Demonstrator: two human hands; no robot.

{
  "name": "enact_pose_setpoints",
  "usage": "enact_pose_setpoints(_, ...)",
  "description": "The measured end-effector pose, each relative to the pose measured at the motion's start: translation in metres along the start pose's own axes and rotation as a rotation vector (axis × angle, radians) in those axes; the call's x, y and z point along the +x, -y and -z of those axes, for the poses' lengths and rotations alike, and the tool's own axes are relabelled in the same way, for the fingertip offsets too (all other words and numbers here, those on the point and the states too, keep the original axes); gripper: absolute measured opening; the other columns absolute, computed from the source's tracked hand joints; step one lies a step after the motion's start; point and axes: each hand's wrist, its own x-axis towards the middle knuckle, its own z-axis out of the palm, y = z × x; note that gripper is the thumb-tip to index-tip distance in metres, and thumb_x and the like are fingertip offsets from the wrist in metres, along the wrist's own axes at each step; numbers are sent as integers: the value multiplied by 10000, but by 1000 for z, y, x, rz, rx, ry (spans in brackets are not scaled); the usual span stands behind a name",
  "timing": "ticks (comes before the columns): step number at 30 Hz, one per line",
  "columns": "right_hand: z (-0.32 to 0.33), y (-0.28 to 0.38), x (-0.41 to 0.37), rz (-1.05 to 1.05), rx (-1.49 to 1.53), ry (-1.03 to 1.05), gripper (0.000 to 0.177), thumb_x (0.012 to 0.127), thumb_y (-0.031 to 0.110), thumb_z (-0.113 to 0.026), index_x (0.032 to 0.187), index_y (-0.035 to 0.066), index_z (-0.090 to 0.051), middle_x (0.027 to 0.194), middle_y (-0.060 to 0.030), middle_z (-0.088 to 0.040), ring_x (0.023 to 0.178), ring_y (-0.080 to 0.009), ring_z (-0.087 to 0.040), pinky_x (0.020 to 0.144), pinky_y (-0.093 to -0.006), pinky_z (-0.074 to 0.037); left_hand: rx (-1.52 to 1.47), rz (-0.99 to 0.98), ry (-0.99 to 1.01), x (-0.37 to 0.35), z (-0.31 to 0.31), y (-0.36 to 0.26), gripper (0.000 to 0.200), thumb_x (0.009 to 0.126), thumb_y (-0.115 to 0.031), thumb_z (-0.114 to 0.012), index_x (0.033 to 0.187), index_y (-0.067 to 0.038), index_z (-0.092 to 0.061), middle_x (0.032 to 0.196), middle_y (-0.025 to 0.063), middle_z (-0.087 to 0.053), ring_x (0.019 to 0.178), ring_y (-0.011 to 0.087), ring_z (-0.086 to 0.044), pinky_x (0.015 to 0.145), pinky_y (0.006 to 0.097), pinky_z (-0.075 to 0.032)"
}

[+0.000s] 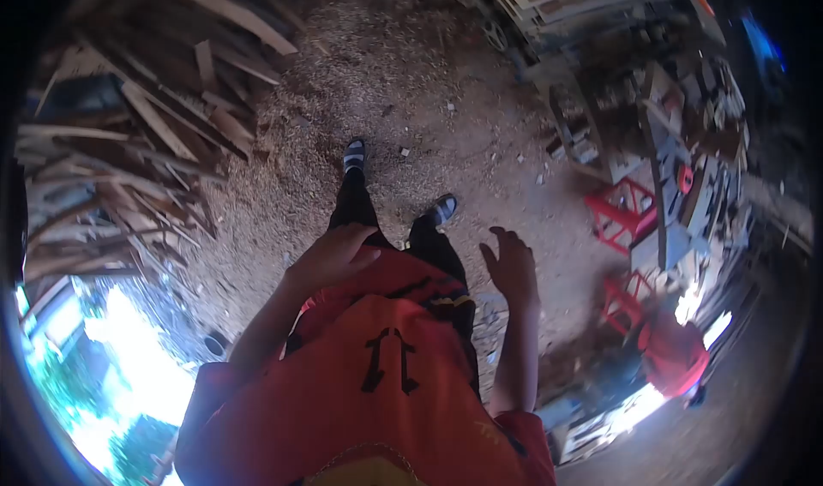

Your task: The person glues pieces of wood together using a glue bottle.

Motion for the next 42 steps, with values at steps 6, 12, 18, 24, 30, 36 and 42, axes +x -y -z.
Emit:
enact_pose_setpoints(6,-30,113,29,-253,61,-135,360,1031,256,-717,1335,69,-674,1226,-213,-733,1136,-428,-717,978,-529,-566,59,-153,53,29,100,111,546,1057,-369,-677,1426,26,-595,1293,276,-687,1182,460,-674,1027,521,-540)
enact_pose_setpoints(12,-52,249,45,-286,607,-116,368,1022,283,-703,1333,87,-677,1210,-207,-727,1118,-429,-712,986,-524,-549,216,-132,152,50,186,173,517,1067,-340,-670,1419,30,-591,1276,283,-700,1188,479,-666,1031,534,-536)
enact_pose_setpoints(18,-123,269,-4,-473,386,-324,420,1032,361,-675,1347,83,-669,1199,-193,-719,1116,-418,-712,976,-531,-557,357,-282,426,85,213,118,544,1102,-395,-614,1458,14,-584,1434,270,-646,1329,456,-611,1123,504,-491)
enact_pose_setpoints(24,-182,271,-74,-703,604,-647,417,1038,373,-661,1324,69,-671,1179,-196,-719,1126,-419,-709,987,-542,-553,763,-500,574,101,180,31,570,1110,-413,-602,1496,5,-572,1466,274,-627,1356,464,-603,1150,501,-476)
enact_pose_setpoints(30,-299,229,-86,-771,1121,-888,362,1033,324,-645,1256,42,-696,1140,-217,-748,1056,-403,-738,917,-502,-577,424,-376,844,87,109,-10,477,1143,-341,-588,1472,3,-603,1375,175,-708,1283,277,-676,1109,400,-514)
enact_pose_setpoints(36,-441,203,-17,-1013,1411,-843,354,1008,325,-637,1217,50,-715,1114,-213,-779,1064,-391,-756,913,-509,-586,400,75,902,147,55,91,391,1164,-282,-551,1434,-14,-640,1289,116,-733,1172,193,-691,1094,357,-518)
enact_pose_setpoints(42,-570,143,85,-1180,1412,-394,365,995,339,-639,1236,81,-732,1216,-228,-769,1161,-403,-735,1000,-524,-581,309,303,829,269,-42,181,334,1153,-259,-556,1369,-35,-677,1225,94,-751,1074,161,-710,974,302,-552)
